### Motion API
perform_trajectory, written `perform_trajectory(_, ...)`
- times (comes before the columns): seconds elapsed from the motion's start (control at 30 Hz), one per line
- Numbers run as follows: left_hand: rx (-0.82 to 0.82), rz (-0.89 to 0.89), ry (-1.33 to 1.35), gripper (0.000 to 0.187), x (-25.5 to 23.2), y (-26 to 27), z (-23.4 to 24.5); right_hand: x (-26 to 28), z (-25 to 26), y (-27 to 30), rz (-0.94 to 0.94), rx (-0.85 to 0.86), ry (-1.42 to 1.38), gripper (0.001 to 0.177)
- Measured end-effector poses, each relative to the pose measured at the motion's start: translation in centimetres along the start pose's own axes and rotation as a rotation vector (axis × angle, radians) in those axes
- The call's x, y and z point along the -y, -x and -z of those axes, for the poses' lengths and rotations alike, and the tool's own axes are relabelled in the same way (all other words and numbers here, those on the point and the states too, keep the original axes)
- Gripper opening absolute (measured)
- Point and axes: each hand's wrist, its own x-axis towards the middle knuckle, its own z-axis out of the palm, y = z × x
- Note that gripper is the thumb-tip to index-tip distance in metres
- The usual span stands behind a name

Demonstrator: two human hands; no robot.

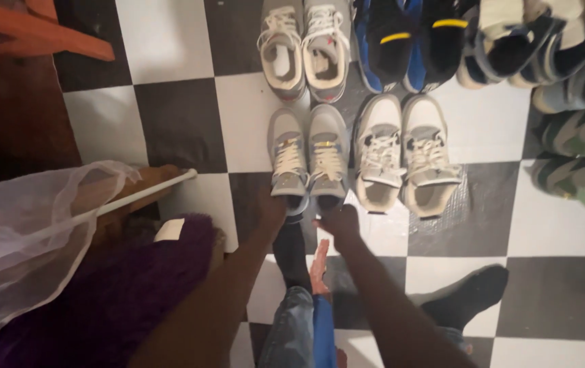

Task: The person removes multiple pairs of shoes from a metal shoe rack and places them on the checkered floor. They then rearrange the shoes on the floor into neat rows.

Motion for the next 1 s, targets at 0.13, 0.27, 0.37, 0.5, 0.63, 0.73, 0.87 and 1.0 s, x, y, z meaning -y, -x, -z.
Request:
perform_trajectory(0.13,0.039,-0.083,0.634,0.035,3.9,-1.8,-5.1,3.1,7.3,-0.1,-0.457,-0.101,-0.440,0.057)
perform_trajectory(0.27,0.067,-0.010,0.323,0.053,-2.5,1.2,1.1,4.4,10.7,0.6,-0.742,-0.242,-1.385,0.032)
perform_trajectory(0.37,0.196,0.097,0.117,0.061,-7.1,2.3,5.4,6.4,11.5,1.1,-0.615,-0.320,-1.001,0.044)
perform_trajectory(0.5,0.124,0.014,-0.052,0.040,1.9,-1.2,-3.4,4.7,5.7,2.5,-0.529,-0.349,-1.501,0.040)
perform_trajectory(0.63,0.166,0.078,0.262,0.039,2.1,1.0,-2.9,2.0,5.4,6.3,-0.471,-0.317,-1.887,0.035)
perform_trajectory(0.73,0.025,-0.129,0.096,0.037,-7.3,6.5,2.9,0.0,9.8,9.0,-0.417,-0.273,-1.977,0.035)
perform_trajectory(0.87,-0.318,-0.468,0.222,0.046,-13.7,14.1,2.1,-3.0,18.3,13.1,-0.631,-0.350,-2.039,0.035)
perform_trajectory(1.0,0.256,0.122,0.475,0.038,-21.8,20.8,-0.4,-8.1,25.3,16.4,-0.772,-0.434,-1.976,0.033)
